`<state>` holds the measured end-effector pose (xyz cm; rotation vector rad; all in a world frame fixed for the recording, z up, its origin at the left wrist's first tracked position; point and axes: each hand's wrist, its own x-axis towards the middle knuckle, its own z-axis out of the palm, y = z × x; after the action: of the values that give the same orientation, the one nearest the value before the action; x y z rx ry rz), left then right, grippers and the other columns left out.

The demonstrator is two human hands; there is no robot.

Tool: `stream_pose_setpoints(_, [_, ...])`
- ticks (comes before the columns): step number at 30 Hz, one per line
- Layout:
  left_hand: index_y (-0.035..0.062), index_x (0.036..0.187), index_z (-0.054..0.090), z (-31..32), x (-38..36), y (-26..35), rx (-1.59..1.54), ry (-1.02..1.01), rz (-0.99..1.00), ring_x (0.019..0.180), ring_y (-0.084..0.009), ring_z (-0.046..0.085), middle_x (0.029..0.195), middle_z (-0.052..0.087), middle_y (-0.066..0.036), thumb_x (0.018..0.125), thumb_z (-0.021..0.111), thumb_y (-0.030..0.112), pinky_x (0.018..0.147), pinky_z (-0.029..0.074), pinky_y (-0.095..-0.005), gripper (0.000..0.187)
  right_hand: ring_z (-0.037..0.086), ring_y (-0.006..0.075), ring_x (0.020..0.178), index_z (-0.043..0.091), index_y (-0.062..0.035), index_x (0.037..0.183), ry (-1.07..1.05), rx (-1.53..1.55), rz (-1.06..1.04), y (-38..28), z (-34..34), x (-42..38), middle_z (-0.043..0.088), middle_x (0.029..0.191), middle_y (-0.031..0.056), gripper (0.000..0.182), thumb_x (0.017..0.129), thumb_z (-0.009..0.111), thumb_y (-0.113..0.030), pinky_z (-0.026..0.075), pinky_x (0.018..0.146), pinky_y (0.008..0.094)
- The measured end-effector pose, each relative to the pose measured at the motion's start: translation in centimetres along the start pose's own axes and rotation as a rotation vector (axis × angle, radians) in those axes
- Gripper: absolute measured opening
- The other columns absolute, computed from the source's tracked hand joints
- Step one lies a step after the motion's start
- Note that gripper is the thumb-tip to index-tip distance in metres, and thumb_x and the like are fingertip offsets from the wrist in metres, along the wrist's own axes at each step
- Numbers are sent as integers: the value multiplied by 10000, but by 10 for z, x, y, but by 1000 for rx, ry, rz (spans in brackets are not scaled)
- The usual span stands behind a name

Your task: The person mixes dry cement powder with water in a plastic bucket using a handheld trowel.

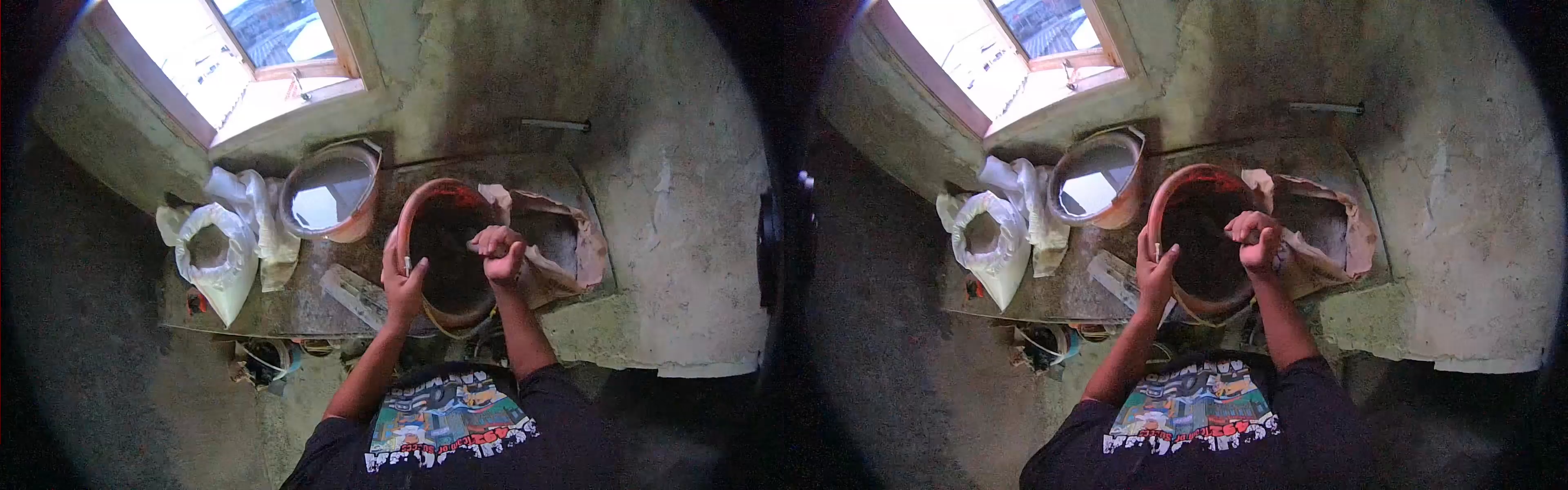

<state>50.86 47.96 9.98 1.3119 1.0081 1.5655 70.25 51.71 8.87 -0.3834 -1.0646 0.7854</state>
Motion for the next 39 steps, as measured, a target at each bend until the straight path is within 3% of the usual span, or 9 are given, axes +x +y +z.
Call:
stream_pose_setpoints(3, [14,1420,426,1,13,-4,54,5,-8,1268,-202,485,1353,518,-110,848,683,76,1093,338,-342,630,490,165,545,447,-100,646,-41,44,-58,-7,3,23,457,566,35,665,943,404,-693,487,610,356])
stream_pose_setpoints(5, [17,1400,436,1,15,-1,-62,-10,-151,1244,-193,489,1326,519,-95,859,682,86,1070,351,-331,599,512,175,548,470,-73,643,-141,34,-141,-1,1,30,481,584,37,665,944,448,-665,514,597,354])
stream_pose_setpoints(9, [19,1385,442,-2,20,-4,-33,-6,-154,1228,-183,486,1303,516,-79,865,677,86,1051,360,-316,574,487,169,524,475,-100,638,-277,5,36,15,-15,3,465,563,14,622,932,497,-648,483,620,359])
stream_pose_setpoints(16, [11,1386,443,1,14,15,23,33,-195,1248,-186,465,1306,518,-74,839,683,101,1080,313,-323,604,527,185,473,478,-102,596,-191,67,48,-36,18,-71,502,514,34,656,918,495,-672,514,536,373])
stream_pose_setpoints(20, [11,1400,428,-6,9,13,4,21,-172,1238,-184,464,1326,498,-77,865,673,115,1077,323,-328,597,522,197,440,477,-98,596,-124,207,-6,-68,36,-69,501,479,48,669,916,482,-686,523,514,372])
stream_pose_setpoints(24, [10,1415,416,-13,6,12,20,47,-178,1280,-192,441,1353,490,-90,861,674,121,1100,299,-332,620,508,197,474,467,-95,621,-64,208,137,-35,8,-76,495,515,49,655,923,474,-675,503,560,371])
stream_pose_setpoints(31, [7,1434,401,-11,2,15,73,25,-159,1341,-203,397,1396,469,-96,857,664,129,1143,248,-357,646,445,190,492,444,-86,669,10,110,79,-7,-10,-13,437,552,49,659,929,437,-692,452,573,366])
stream_pose_setpoints(34, [6,1433,401,-11,1,16,87,28,-188,1337,-204,399,1394,469,-99,853,669,140,1140,249,-355,653,465,192,482,452,-78,631,-157,119,-56,-5,-15,13,464,550,61,692,911,452,-711,468,557,376])
stream_pose_setpoints(39, [23,1415,420,-7,-2,16,82,48,-167,1305,-187,407,1355,483,-69,847,671,130,1127,246,-340,630,474,202,485,467,-80,624,-268,52,-2,11,-20,-5,488,560,57,677,922,462,-688,481,569,380])
